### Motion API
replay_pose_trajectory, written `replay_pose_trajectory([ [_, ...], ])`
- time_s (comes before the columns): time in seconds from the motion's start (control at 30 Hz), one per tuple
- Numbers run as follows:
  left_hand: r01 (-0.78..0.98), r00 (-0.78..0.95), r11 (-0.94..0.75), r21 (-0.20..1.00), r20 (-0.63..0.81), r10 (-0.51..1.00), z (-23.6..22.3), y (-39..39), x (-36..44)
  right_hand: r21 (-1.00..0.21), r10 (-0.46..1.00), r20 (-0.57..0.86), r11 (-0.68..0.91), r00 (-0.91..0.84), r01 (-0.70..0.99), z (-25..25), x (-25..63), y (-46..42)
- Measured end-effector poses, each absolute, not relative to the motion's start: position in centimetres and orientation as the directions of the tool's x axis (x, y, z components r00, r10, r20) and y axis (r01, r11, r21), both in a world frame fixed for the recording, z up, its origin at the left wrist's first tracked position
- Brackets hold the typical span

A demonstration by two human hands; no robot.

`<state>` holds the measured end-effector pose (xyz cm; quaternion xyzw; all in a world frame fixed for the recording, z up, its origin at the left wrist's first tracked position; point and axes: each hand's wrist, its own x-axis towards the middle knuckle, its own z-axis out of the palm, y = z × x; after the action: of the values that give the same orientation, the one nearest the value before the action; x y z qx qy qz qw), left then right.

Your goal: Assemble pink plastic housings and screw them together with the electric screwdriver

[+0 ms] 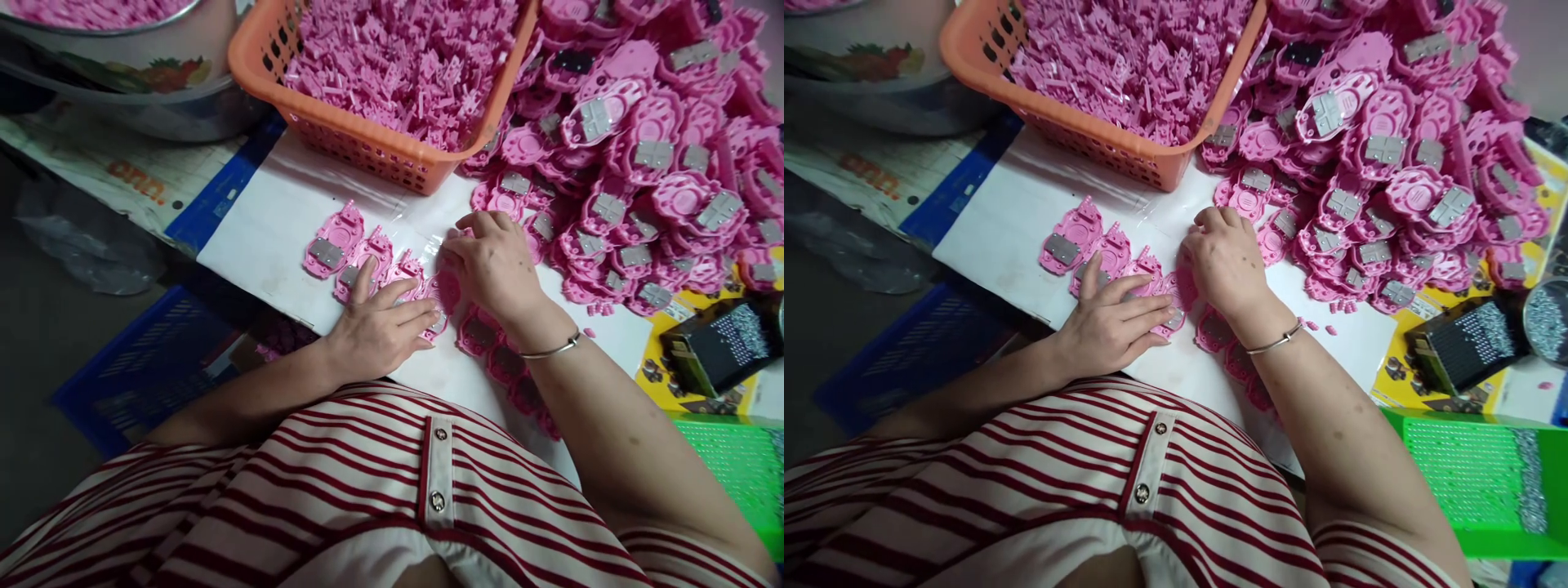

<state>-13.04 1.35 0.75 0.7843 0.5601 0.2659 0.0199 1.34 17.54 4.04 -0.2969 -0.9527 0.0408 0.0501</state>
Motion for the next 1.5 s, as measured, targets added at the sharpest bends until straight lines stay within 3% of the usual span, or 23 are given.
replay_pose_trajectory([
  [0.2, 0.87, 0.231, -0.363, 0.334, 0.373, 0.898, 1.0, 1.3, -13.1, -0.197, 0.546, 0.04, 0.826, -0.837, 0.529, 4.8, 1.6, 18.1],
  [0.37, 0.871, 0.232, -0.371, 0.323, 0.396, 0.889, 0.9, 1.3, -13.3, -0.143, 0.473, -0.031, 0.87, -0.881, 0.472, 4.9, 1.2, 17.7],
  [0.5, 0.875, 0.236, -0.375, 0.307, 0.407, 0.882, 0.9, 1.0, -14.0, -0.156, 0.525, 0.048, 0.844, -0.85, 0.512, 4.8, 1.2, 17.9],
  [0.57, 0.876, 0.236, -0.375, 0.303, 0.408, 0.882, 0.8, 0.9, -14.3, -0.254, 0.603, 0.141, 0.789, -0.785, 0.56, 5.0, 1.6, 17.6],
  [0.63, 0.876, 0.237, -0.375, 0.303, 0.408, 0.882, 0.8, 0.8, -14.6, -0.441, 0.684, 0.166, 0.696, -0.71, 0.566, 5.2, 2.0, 16.9],
  [0.73, 0.874, 0.244, -0.382, 0.301, 0.409, 0.88, 0.8, 0.8, -14.7, -0.723, 0.79, 0.002, 0.424, -0.613, 0.545, 5.4, 2.0, 15.8],
  [0.83, 0.875, 0.243, -0.383, 0.296, 0.415, 0.877, 0.8, 0.8, -14.6, -0.806, 0.829, -0.153, 0.21, -0.538, 0.554, 5.1, 1.2, 15.4],
  [1.03, 0.869, 0.24, -0.386, 0.31, 0.419, 0.876, 0.7, 0.9, -14.7, -0.732, 0.824, -0.291, 0.135, -0.486, 0.667, 4.8, -0.4, 16.2],
  [1.17, 0.865, 0.237, -0.386, 0.321, 0.418, 0.877, 0.7, 0.9, -14.7, -0.703, 0.839, -0.3, 0.127, -0.454, 0.7, 4.5, -0.7, 16.3],
  [1.5, 0.859, 0.228, -0.381, 0.342, 0.411, 0.883, 0.7, 0.9, -14.7, -0.451, 0.835, -0.22, 0.372, -0.505, 0.811, 3.8, -0.9, 16.0],
])
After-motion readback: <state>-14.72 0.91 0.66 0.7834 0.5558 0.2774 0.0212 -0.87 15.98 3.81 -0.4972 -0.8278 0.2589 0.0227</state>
